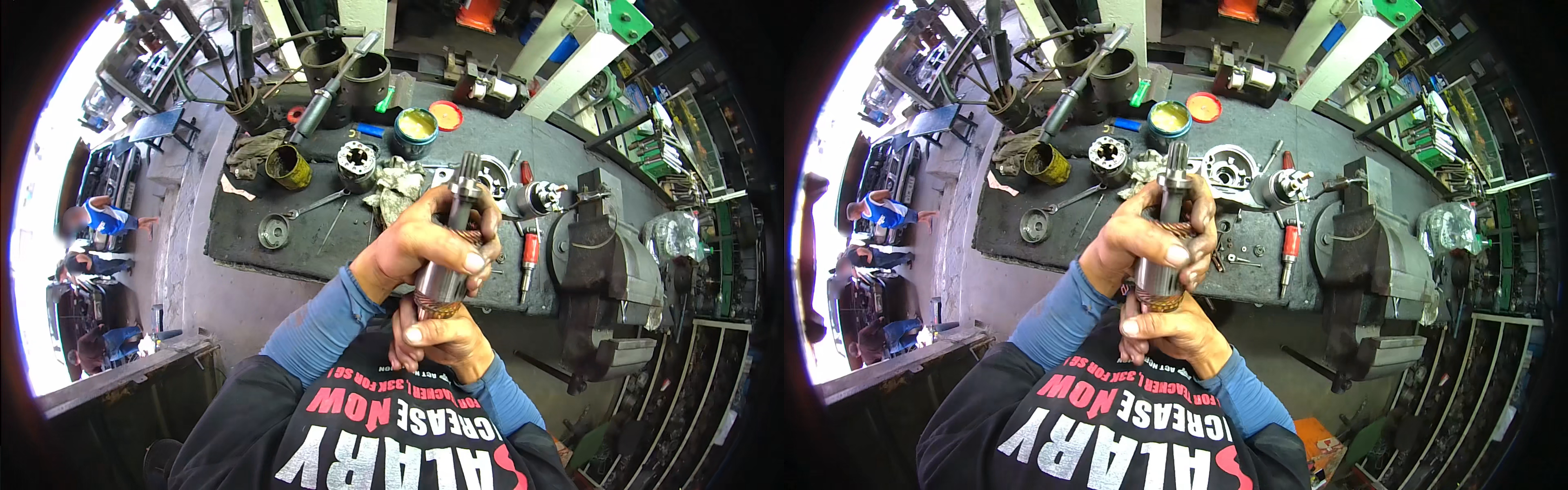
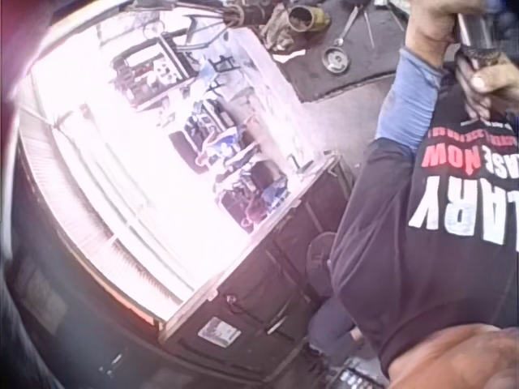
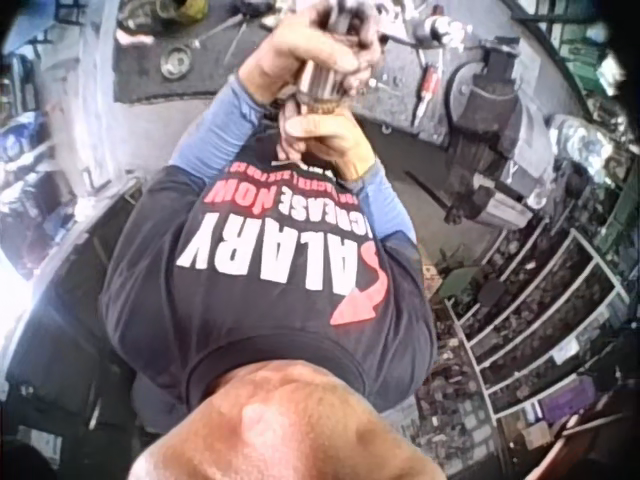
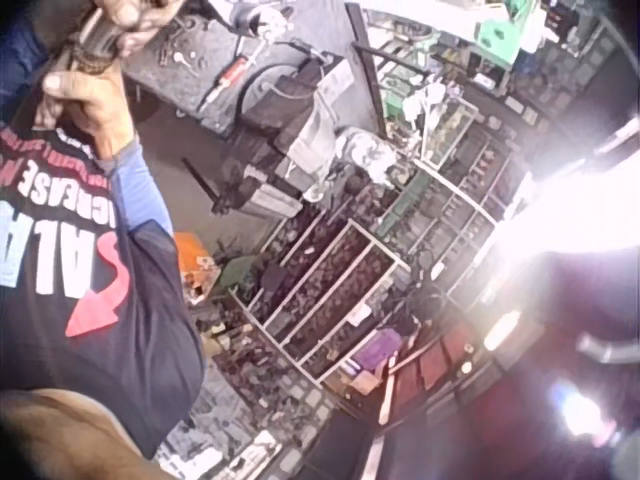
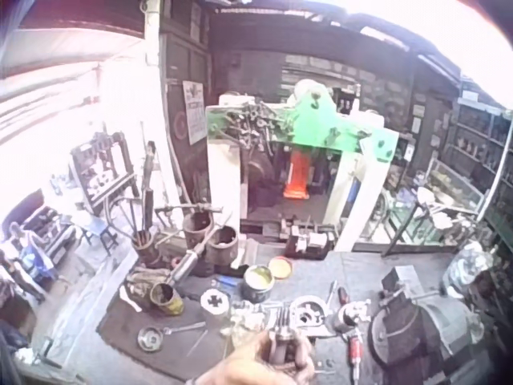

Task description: The person cleans and assembles mechanical components on a workbench, using a hammer, screwdriver, and cloth. They wipe parts, fit a cylindrical component into a housing, and use a bench grinder to smooth edges before reassembling the unit.

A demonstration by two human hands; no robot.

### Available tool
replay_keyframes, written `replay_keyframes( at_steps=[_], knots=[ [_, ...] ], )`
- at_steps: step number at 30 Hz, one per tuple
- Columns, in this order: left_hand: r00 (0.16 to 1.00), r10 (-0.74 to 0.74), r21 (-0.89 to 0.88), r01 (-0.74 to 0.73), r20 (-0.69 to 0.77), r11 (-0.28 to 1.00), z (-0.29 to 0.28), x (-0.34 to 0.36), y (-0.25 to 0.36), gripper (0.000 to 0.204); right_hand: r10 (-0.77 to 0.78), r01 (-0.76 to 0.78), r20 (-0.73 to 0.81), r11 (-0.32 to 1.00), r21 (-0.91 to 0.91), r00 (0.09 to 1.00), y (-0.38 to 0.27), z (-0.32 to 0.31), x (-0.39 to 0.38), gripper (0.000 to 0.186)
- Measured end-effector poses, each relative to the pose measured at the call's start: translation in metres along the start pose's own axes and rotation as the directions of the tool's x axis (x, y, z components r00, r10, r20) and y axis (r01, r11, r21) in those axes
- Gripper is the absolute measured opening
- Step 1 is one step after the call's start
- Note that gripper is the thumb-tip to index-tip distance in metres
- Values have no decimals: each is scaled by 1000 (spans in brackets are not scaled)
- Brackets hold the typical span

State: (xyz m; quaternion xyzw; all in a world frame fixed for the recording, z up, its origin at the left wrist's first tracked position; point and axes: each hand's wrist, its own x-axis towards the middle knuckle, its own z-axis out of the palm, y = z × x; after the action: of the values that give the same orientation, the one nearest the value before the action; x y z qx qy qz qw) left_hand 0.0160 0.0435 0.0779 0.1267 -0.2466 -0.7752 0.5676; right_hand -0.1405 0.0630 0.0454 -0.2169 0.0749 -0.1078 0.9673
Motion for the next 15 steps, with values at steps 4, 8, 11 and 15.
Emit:
replay_keyframes(
  at_steps=[4,8,11,15],
  knots=[
    [833,490,772,-129,-256,622,-12,19,-12,22,-423,-234,-582,633,-738,694,-15,-17,18,22],
    [598,584,533,-286,-549,796,-18,30,-20,18,-759,-388,-335,118,-914,558,-20,-37,16,38],
    [586,644,578,-333,-492,745,-20,27,-13,19,-763,-374,-259,24,-927,593,-17,-37,2,49],
    [585,658,639,-285,-474,714,-9,25,-17,20,-817,-326,-133,-70,-943,561,-19,-33,13,40]
  ],
)
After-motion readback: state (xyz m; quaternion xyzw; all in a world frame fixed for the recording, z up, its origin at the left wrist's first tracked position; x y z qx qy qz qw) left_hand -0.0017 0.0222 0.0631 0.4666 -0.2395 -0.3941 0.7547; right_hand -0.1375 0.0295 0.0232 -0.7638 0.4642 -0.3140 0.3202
